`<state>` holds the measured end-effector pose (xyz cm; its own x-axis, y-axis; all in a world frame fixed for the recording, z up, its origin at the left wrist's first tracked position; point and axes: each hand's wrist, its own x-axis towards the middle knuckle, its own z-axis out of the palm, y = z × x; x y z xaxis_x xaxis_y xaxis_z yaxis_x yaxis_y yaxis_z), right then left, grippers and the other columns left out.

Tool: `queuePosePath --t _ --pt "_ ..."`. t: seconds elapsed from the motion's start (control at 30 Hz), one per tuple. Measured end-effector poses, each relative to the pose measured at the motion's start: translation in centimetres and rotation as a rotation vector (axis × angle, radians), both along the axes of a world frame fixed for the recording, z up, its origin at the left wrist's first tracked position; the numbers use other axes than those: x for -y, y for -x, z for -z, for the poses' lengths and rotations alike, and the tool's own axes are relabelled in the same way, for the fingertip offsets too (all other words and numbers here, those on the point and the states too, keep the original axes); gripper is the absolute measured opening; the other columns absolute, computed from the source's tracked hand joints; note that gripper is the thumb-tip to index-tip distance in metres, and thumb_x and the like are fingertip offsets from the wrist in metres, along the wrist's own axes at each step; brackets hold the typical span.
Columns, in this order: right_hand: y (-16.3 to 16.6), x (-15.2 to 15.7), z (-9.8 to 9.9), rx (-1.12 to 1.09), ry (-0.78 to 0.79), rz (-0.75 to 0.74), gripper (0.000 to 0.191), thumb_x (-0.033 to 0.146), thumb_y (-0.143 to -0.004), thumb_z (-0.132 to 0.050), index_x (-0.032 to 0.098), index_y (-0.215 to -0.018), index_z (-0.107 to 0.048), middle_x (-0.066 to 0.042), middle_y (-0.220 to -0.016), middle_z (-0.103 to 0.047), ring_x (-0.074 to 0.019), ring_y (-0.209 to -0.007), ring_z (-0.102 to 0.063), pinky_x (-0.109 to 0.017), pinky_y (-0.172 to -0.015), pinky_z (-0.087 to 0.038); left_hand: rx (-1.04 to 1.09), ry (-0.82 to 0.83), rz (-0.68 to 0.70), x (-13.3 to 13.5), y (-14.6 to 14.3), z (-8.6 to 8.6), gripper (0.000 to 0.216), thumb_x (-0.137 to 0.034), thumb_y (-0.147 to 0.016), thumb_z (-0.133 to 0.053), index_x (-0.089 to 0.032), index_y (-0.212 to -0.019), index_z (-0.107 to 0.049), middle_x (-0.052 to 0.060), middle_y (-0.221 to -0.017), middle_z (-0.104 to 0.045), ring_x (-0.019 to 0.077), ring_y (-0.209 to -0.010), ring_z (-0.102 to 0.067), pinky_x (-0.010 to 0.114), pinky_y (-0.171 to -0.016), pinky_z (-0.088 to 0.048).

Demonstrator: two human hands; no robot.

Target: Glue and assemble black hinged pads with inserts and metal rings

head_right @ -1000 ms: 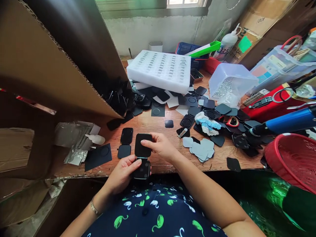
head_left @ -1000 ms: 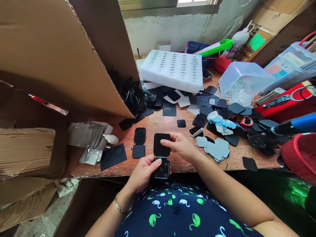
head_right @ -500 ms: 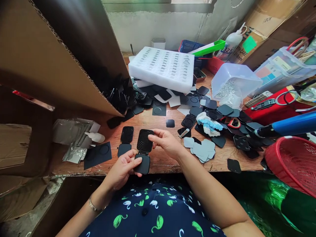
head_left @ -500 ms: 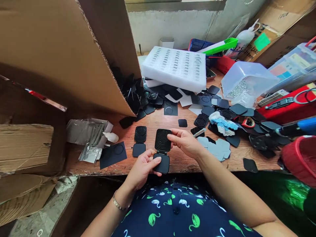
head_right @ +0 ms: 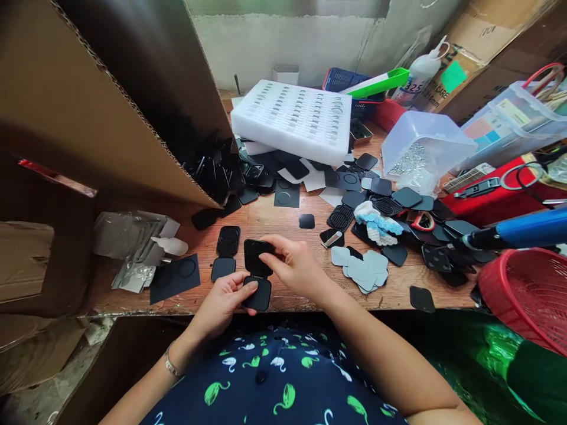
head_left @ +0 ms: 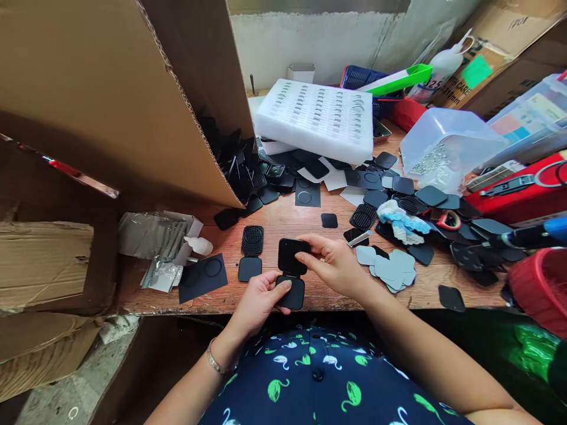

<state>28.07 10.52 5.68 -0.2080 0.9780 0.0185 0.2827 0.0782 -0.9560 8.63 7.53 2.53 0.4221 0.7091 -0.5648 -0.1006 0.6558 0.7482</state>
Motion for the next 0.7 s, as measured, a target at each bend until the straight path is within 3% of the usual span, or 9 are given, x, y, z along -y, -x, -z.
queuePosePath --t 0.1,0.23,0.47,0.63,0.7 --pt "-0.2 -0.6 0.7 -0.073 0.145 0.063 0.025 0.038 -0.086 -0.064 0.015 -0.097 -0.066 0.004 -0.058 -0.054 -0.0110 -0.050 -0.054 -0.023 -0.048 -0.044 0.094 0.039 0.046 -0.2 0.3 -0.4 0.053 -0.047 -0.067 -0.088 -0.012 -0.102 -0.068 0.005 -0.080 -0.073 0.0131 -0.063 -0.067 0.021 -0.054 -0.057" --pt "-0.5 -1.9 2.2 -0.322 0.396 0.111 0.040 0.052 -0.074 -0.076 0.015 -0.084 -0.063 0.002 -0.062 -0.059 -0.0097 -0.046 -0.053 -0.022 -0.041 -0.046 0.221 0.077 0.025 -0.3 0.5 -0.8 0.049 -0.039 -0.071 -0.087 -0.011 -0.107 -0.068 0.010 -0.094 -0.075 0.0161 -0.074 -0.071 0.028 -0.071 -0.061" --pt "-0.1 -2.8 2.9 -0.509 0.644 0.149 0.045 0.047 -0.058 -0.089 0.014 -0.074 -0.064 0.000 -0.062 -0.064 -0.0076 -0.047 -0.055 -0.018 -0.039 -0.044 0.209 0.061 -0.012 -0.2 0.2 -0.5 0.051 -0.040 -0.071 -0.087 -0.011 -0.108 -0.068 0.011 -0.097 -0.076 0.0174 -0.074 -0.072 0.030 -0.075 -0.060" --pt "0.1 -3.1 3.9 -0.527 0.694 0.161 0.044 0.045 -0.058 -0.089 0.014 -0.074 -0.064 -0.001 -0.063 -0.064 -0.0072 -0.048 -0.054 -0.017 -0.040 -0.044 0.138 0.027 -0.008 0.0 0.3 0.0 0.053 -0.046 -0.070 -0.086 -0.013 -0.109 -0.068 0.009 -0.096 -0.075 0.0167 -0.076 -0.071 0.027 -0.070 -0.059" --pt "0.3 -3.4 4.7 -0.487 0.653 0.138 0.043 0.046 -0.060 -0.088 0.014 -0.073 -0.062 -0.001 -0.064 -0.064 -0.0073 -0.049 -0.053 -0.018 -0.041 -0.045 0.012 -0.020 0.070 -0.2 1.2 0.4 0.050 -0.052 -0.072 -0.082 -0.014 -0.102 -0.069 0.006 -0.083 -0.074 0.0166 -0.068 -0.070 0.025 -0.062 -0.056"
